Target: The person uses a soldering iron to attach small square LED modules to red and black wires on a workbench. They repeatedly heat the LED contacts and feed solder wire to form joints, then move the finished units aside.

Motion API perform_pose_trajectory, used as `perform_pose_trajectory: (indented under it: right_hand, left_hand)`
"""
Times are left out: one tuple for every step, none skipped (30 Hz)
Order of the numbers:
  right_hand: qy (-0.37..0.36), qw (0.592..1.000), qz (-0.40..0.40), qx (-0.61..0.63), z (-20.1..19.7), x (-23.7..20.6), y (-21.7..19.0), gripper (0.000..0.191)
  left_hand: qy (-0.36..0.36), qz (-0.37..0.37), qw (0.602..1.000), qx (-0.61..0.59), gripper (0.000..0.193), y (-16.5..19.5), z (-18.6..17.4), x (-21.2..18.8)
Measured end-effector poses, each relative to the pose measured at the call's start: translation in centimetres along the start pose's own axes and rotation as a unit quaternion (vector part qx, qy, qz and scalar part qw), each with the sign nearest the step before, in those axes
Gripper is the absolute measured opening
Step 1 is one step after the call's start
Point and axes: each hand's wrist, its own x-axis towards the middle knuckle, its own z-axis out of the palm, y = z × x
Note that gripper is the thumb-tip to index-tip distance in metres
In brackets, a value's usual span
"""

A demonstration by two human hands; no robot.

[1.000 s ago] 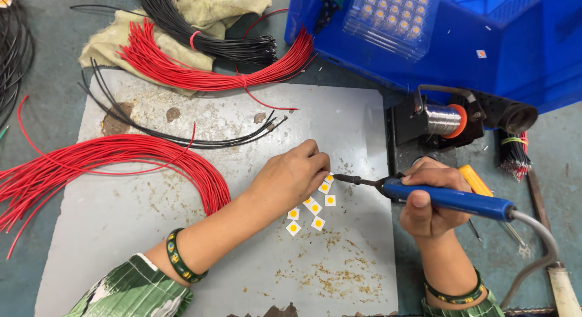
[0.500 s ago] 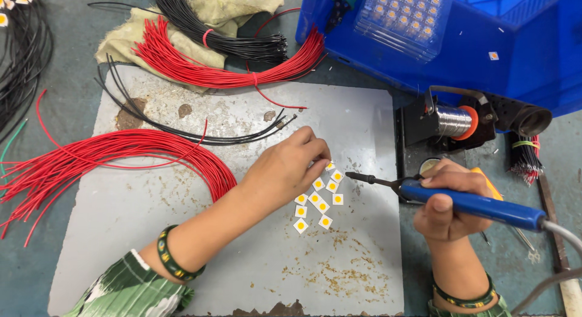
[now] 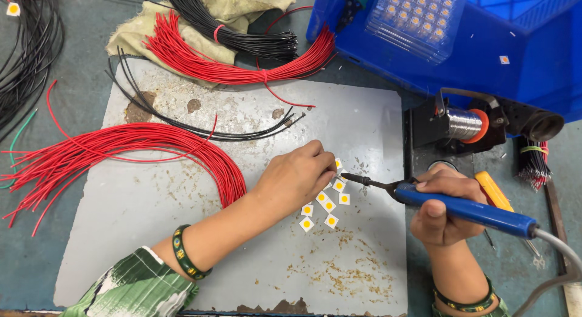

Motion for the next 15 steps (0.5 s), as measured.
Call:
perform_pose_trajectory:
  right_hand:
    - [-0.001,1.000,0.001,-0.002,0.03,0.00,-0.05,0.041]
    - [-0.005,1.000,-0.001,-0.002,0.04,0.00,-0.06,0.040]
    - [-0.009,1.000,-0.003,-0.002,0.05,-0.02,-0.09,0.039]
    - [-0.012,1.000,-0.006,-0.003,0.06,-0.01,-0.08,0.038]
    - [-0.013,1.000,-0.008,0.001,0.07,-0.03,-0.09,0.037]
    - [-0.014,1.000,-0.011,0.005,0.09,-0.02,-0.05,0.036]
    - [-0.015,1.000,-0.014,0.009,0.12,-0.02,-0.02,0.035]
    - [-0.017,1.000,-0.018,0.009,0.12,0.02,0.02,0.035]
    - [-0.019,1.000,-0.021,0.008,0.16,0.05,0.04,0.034]
    - [-0.021,0.999,-0.024,0.007,0.17,0.11,0.07,0.034]
    - [-0.026,0.999,-0.021,0.007,0.21,0.16,0.05,0.034]
    - [-0.031,0.999,-0.018,0.008,0.24,0.22,0.04,0.035]
    - [-0.036,0.999,-0.015,0.008,0.30,0.28,-0.03,0.035]
    - [-0.035,0.999,-0.013,0.010,0.36,0.33,-0.07,0.035]
    - [-0.035,0.999,-0.012,0.011,0.40,0.37,-0.16,0.035]
  left_hand:
    - [0.000,0.000,1.000,0.002,0.014,0.01,0.02,-0.04]
    - [0.001,0.000,1.000,0.005,0.014,0.02,0.04,-0.03]
    - [0.001,0.000,1.000,0.007,0.013,0.03,0.08,-0.02]
    - [0.004,0.003,1.000,0.007,0.014,0.03,0.10,0.01]
    - [0.006,0.005,1.000,0.007,0.014,0.01,0.11,-0.04]
    - [0.009,0.007,1.000,0.008,0.014,-0.01,0.13,-0.04]
    - [0.009,0.008,1.000,0.009,0.014,-0.04,0.16,-0.03]
    - [0.010,0.009,1.000,0.011,0.014,-0.05,0.21,0.02]
    - [0.011,0.010,1.000,0.013,0.014,-0.07,0.25,-0.02]
    - [0.010,0.010,1.000,0.013,0.014,-0.09,0.27,-0.02]
    - [0.009,0.010,1.000,0.013,0.014,-0.11,0.30,0.00]
    - [0.008,0.010,1.000,0.014,0.014,-0.11,0.30,0.02]
    - [0.009,0.010,1.000,0.014,0.014,-0.11,0.28,-0.01]
    - [0.010,0.010,1.000,0.015,0.014,-0.07,0.27,0.00]
    - [0.010,0.011,1.000,0.015,0.014,-0.04,0.20,0.03]
